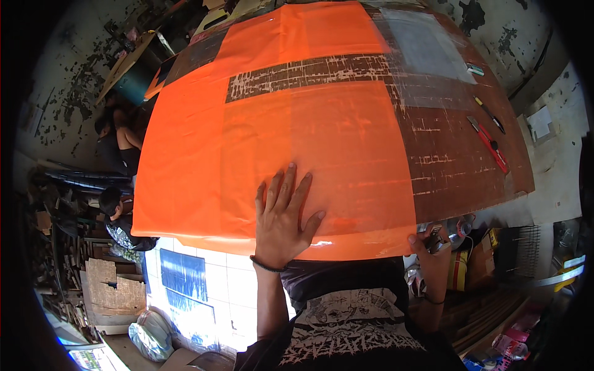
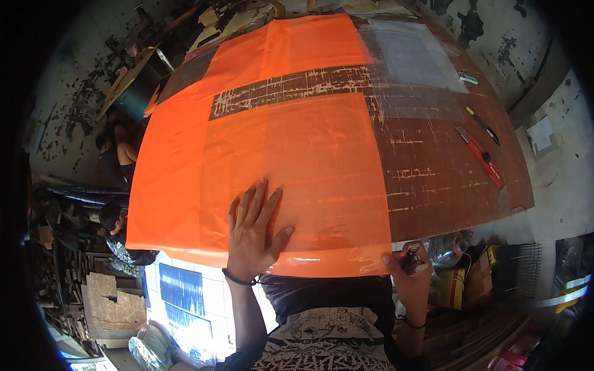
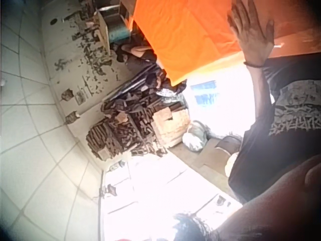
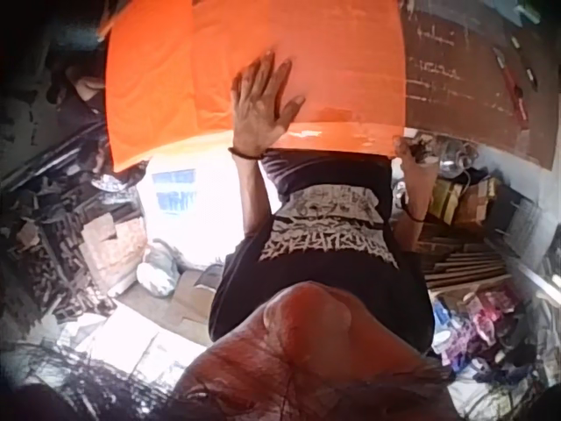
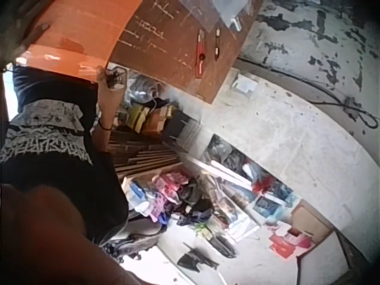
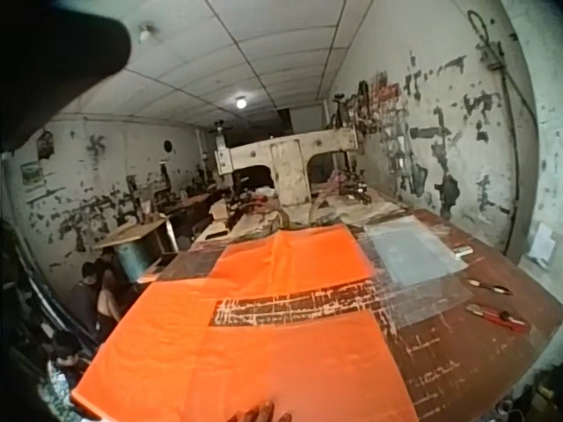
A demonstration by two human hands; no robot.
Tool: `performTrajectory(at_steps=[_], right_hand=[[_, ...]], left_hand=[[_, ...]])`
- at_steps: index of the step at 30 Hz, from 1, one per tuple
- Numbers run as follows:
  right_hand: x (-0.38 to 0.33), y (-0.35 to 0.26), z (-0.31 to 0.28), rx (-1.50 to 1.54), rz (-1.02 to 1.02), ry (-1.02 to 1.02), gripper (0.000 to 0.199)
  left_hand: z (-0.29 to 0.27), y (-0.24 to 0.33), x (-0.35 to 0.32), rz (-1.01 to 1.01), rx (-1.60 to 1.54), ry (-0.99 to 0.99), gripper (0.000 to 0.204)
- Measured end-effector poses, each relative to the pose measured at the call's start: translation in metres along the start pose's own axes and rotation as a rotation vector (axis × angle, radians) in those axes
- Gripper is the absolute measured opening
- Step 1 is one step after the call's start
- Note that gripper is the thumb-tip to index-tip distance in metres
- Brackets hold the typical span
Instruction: The person cuts orange plastic sheets using a small hand cutter. They handle individual sheets one at a time, aligning them on the table and trimming the edges before stacking the finished pieces.
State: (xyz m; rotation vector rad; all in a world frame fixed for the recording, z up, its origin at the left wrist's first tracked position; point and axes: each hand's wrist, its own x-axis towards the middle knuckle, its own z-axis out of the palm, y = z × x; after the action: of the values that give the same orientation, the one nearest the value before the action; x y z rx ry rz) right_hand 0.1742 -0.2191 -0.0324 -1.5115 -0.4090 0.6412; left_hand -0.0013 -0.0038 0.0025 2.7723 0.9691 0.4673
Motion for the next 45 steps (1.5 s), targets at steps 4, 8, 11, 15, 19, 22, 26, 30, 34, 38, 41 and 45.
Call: performTrajectory(at_steps=[4,8,11,15,19,22,26,30,34,38,41,45], right_hand=[[-0.001,0.005,-0.002,0.001,-0.005,0.004,0.026],[-0.001,0.005,0.001,-0.009,0.040,0.022,0.027],[0.003,-0.001,0.005,-0.002,0.045,0.027,0.027],[0.002,-0.002,0.006,-0.042,0.013,0.052,0.026],[0.001,0.002,0.006,-0.124,-0.026,0.094,0.023],[-0.001,0.004,0.003,-0.127,-0.017,0.065,0.022],[-0.004,0.001,0.006,-0.016,0.032,0.069,0.019],[-0.005,-0.004,0.013,-0.095,0.062,0.141,0.017],[-0.007,-0.006,0.012,-0.125,-0.008,0.132,0.016],[-0.008,-0.011,0.010,-0.118,0.022,0.101,0.015],[-0.006,-0.003,0.004,-0.054,0.052,0.088,0.021],[-0.018,0.002,0.000,0.100,0.152,0.138,0.036]], left_hand=[[-0.001,-0.001,-0.001,0.009,-0.015,0.005,0.058],[-0.001,-0.003,-0.002,0.003,-0.029,0.004,0.058],[-0.002,-0.005,0.003,0.031,-0.034,0.060,0.052],[-0.006,-0.002,-0.027,-0.050,-0.448,0.459,0.021],[0.026,-0.004,-0.111,-0.361,-1.268,0.477,0.046],[0.050,0.009,-0.136,-0.576,-1.517,-0.050,0.047],[0.062,0.031,-0.117,-0.674,-1.811,0.267,0.038],[0.064,0.027,-0.126,-0.582,-1.535,0.327,0.030],[0.061,0.033,-0.121,-0.509,-1.493,0.297,0.026],[0.065,0.040,-0.112,-0.362,-1.561,0.193,0.021],[0.070,0.047,-0.102,-0.353,-1.669,0.096,0.016],[0.078,0.058,-0.090,-0.368,-1.746,-0.055,0.014]])
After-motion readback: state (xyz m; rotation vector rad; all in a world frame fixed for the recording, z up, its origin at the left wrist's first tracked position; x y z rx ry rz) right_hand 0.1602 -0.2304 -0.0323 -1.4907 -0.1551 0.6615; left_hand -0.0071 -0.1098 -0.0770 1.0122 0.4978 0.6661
